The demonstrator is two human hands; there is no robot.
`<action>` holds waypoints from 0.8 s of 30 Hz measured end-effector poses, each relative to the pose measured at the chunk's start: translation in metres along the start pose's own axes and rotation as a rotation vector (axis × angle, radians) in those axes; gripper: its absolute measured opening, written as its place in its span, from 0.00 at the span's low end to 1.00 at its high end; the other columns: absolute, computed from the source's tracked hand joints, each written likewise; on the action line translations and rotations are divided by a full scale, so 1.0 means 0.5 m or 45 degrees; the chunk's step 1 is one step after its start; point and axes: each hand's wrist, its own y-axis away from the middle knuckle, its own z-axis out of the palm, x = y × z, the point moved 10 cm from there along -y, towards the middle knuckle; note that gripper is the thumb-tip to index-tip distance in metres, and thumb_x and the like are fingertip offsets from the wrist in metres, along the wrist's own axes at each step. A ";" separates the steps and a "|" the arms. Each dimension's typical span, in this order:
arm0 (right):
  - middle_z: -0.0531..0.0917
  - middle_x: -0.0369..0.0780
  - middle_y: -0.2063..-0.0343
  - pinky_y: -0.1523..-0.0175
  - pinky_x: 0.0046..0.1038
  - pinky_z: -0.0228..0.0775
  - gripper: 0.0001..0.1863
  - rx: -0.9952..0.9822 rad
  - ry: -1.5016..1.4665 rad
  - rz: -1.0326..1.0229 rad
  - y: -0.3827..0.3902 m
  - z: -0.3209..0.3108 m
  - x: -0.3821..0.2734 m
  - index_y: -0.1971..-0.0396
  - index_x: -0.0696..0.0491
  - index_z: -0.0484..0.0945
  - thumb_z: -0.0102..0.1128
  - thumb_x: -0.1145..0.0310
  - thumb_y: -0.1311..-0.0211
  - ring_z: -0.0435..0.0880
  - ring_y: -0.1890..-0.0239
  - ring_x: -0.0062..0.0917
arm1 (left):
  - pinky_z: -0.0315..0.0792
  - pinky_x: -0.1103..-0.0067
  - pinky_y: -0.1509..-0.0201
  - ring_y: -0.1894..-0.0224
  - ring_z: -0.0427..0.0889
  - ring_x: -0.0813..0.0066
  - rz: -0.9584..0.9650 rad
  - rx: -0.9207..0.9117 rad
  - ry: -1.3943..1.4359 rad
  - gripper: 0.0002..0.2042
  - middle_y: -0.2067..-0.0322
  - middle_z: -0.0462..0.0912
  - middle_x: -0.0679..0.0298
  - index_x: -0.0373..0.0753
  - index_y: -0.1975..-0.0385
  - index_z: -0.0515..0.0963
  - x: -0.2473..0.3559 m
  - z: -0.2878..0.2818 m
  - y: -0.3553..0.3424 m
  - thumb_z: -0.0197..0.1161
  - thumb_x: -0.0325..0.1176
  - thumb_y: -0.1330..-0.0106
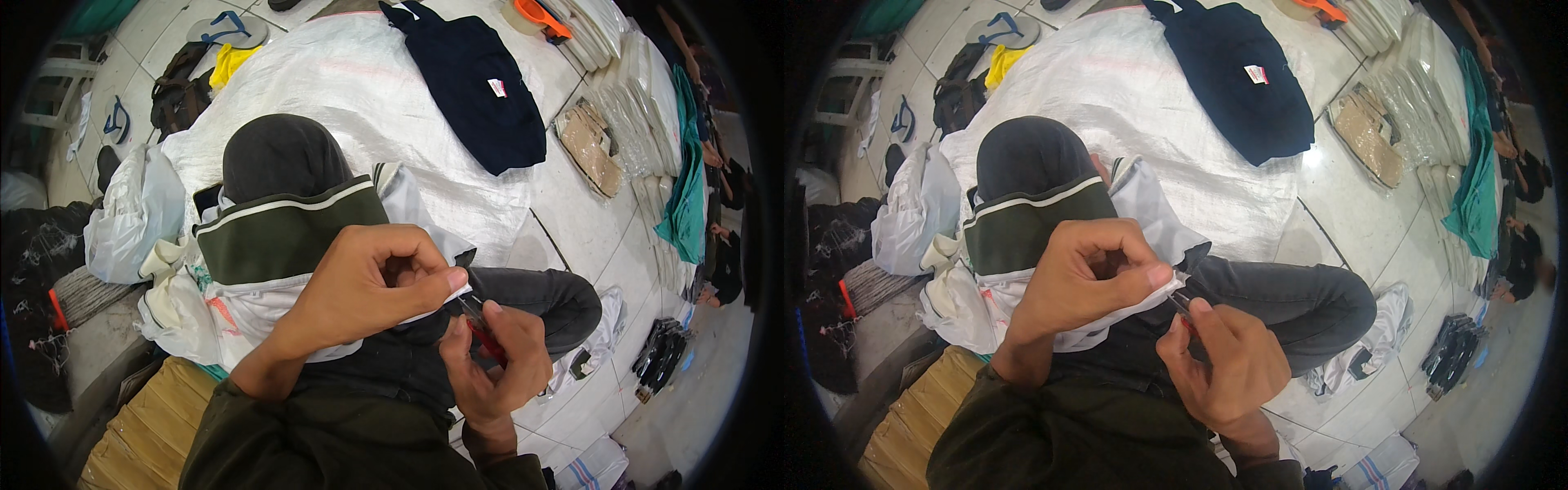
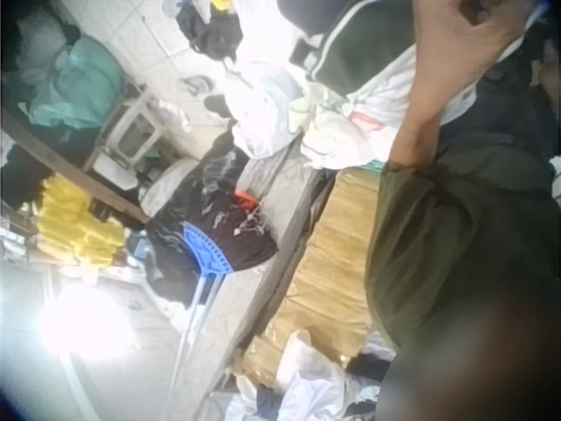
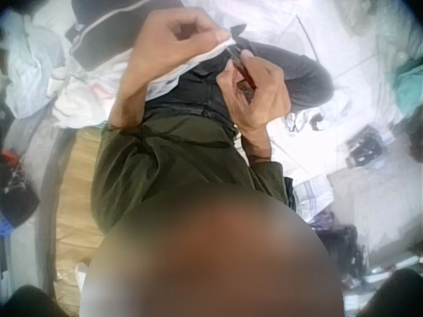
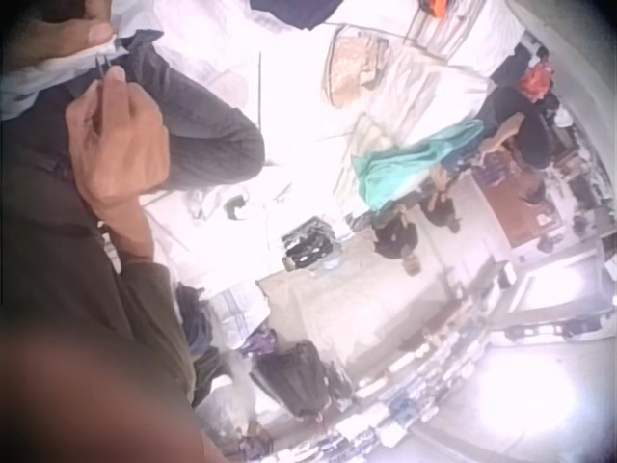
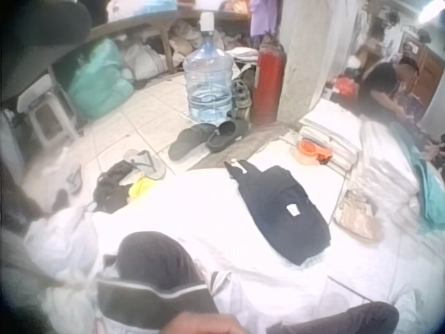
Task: The person sits on the floor and uses red-handled scissors to cut a white fabric item. They repeatedly trim small sections of the fabric edge, adjusting the material between cuts.
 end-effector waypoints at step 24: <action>0.84 0.42 0.69 0.73 0.22 0.71 0.19 0.180 -0.261 0.330 -0.023 0.003 0.047 0.56 0.59 0.83 0.79 0.80 0.48 0.83 0.75 0.26 | 0.60 0.88 0.71 0.73 0.71 0.95 0.015 0.013 -0.068 0.08 0.76 0.78 0.76 0.34 0.72 0.81 0.002 -0.006 -0.003 0.71 0.25 0.30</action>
